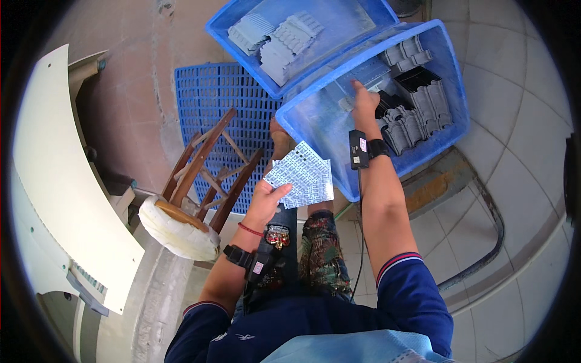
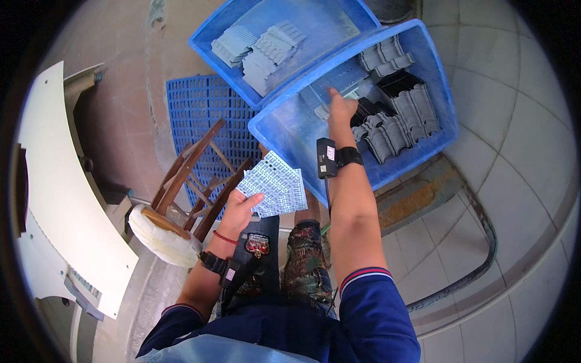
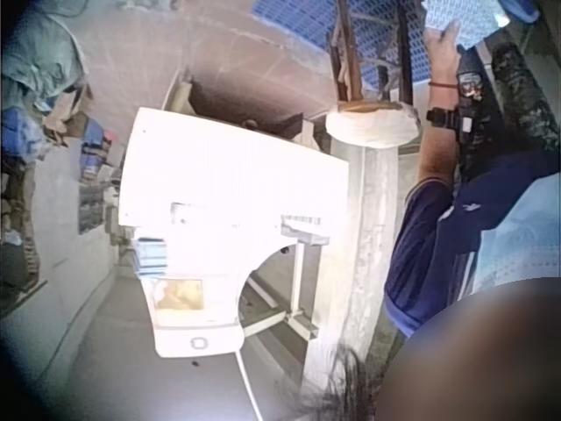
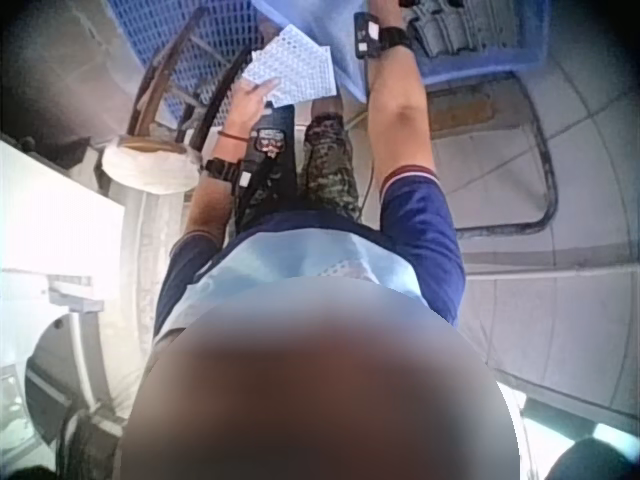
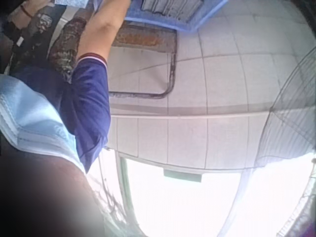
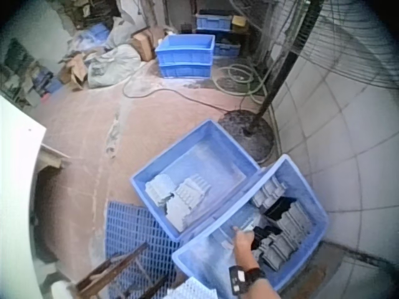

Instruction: Organizing small industrial components and loading them into a processing machine.

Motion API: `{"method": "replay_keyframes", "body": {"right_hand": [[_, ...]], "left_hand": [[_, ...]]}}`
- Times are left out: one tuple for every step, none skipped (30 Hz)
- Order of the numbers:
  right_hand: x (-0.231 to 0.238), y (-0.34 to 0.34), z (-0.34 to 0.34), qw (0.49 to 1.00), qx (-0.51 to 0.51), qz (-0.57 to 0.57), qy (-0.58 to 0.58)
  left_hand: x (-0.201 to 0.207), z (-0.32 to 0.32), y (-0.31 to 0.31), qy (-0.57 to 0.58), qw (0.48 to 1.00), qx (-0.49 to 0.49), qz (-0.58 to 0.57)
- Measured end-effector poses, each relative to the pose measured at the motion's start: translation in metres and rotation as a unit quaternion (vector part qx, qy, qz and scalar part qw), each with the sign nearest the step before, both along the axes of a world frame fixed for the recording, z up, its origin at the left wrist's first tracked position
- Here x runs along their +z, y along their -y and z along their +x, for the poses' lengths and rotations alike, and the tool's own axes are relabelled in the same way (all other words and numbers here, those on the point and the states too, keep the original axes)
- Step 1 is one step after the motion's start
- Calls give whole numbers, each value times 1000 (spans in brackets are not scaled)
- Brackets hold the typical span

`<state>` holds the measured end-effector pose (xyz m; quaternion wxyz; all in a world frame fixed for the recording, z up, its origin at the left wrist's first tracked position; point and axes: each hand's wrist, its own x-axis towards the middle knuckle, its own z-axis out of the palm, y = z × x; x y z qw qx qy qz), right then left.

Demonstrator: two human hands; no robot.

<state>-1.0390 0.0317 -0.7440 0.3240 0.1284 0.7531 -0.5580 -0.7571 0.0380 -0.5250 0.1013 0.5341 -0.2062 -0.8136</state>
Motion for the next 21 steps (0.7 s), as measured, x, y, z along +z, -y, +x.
{"method": "replay_keyframes", "body": {"right_hand": [[0, -4, -1, 1000, 2, 0, 2], [1, -9, -5, 999, -8, -33, 24], [2, -13, -8, 997, -19, -66, 45], [5, -22, -13, 996, -23, -69, 59], [15, -22, -7, 995, -20, -71, 64], [28, -23, -4, 992, -13, -98, 78], [44, -27, -4, 988, -7, -125, 88], [52, -34, -4, 988, 8, -123, 89], [61, -40, -2, 988, 10, -125, 87], [73, -46, -2, 986, 8, -136, 92], [83, -52, 0, 984, 7, -148, 98], [93, -58, 1, 981, 23, -161, 104], [101, -67, -1, 982, 23, -163, 98], [105, -75, 0, 981, 24, -154, 118], [108, -83, 0, 980, 25, -145, 137], [114, -88, 1, 977, 22, -146, 151], [119, -92, 2, 978, 22, -148, 148], [123, -96, 4, 977, 14, -155, 145], [129, -100, 7, 976, 7, -161, 145], [135, -104, 7, 972, 18, -173, 158], [141, -109, 8, 972, 18, -174, 158]], "left_hand": [[1, 3, 1, 0, 1000, -5, 0], [1, 4, 1, 2, 1000, -3, 1], [0, 6, 2, -1, 1000, 4, 1], [0, 5, 4, -6, 1000, 10, 1], [0, 10, 5, -1, 1000, 13, -1], [-1, 15, 7, -1, 1000, 13, -2], [0, 17, 8, -5, 1000, 12, -2], [-1, 19, 10, -8, 1000, 13, -4], [-1, 21, 11, -6, 1000, 15, -1], [0, 21, 12, -7, 1000, 15, 2], [4, 19, 15, -10, 1000, 16, 0], [9, 17, 17, -13, 1000, 21, -8], [13, 13, 19, -20, 999, 25, -16], [15, 11, 20, -24, 999, 25, -18], [18, 10, 21, -25, 999, 30, -25], [21, 9, 22, -26, 999, 35, -31], [24, 7, 24, -29, 998, 35, -34], [28, 3, 25, -31, 998, 45, -43], [34, 2, 25, -31, 997, 57, -51], [40, 1, 27, -31, 997, 57, -52], [46, 0, 30, -37, 997, 39, -57]]}}
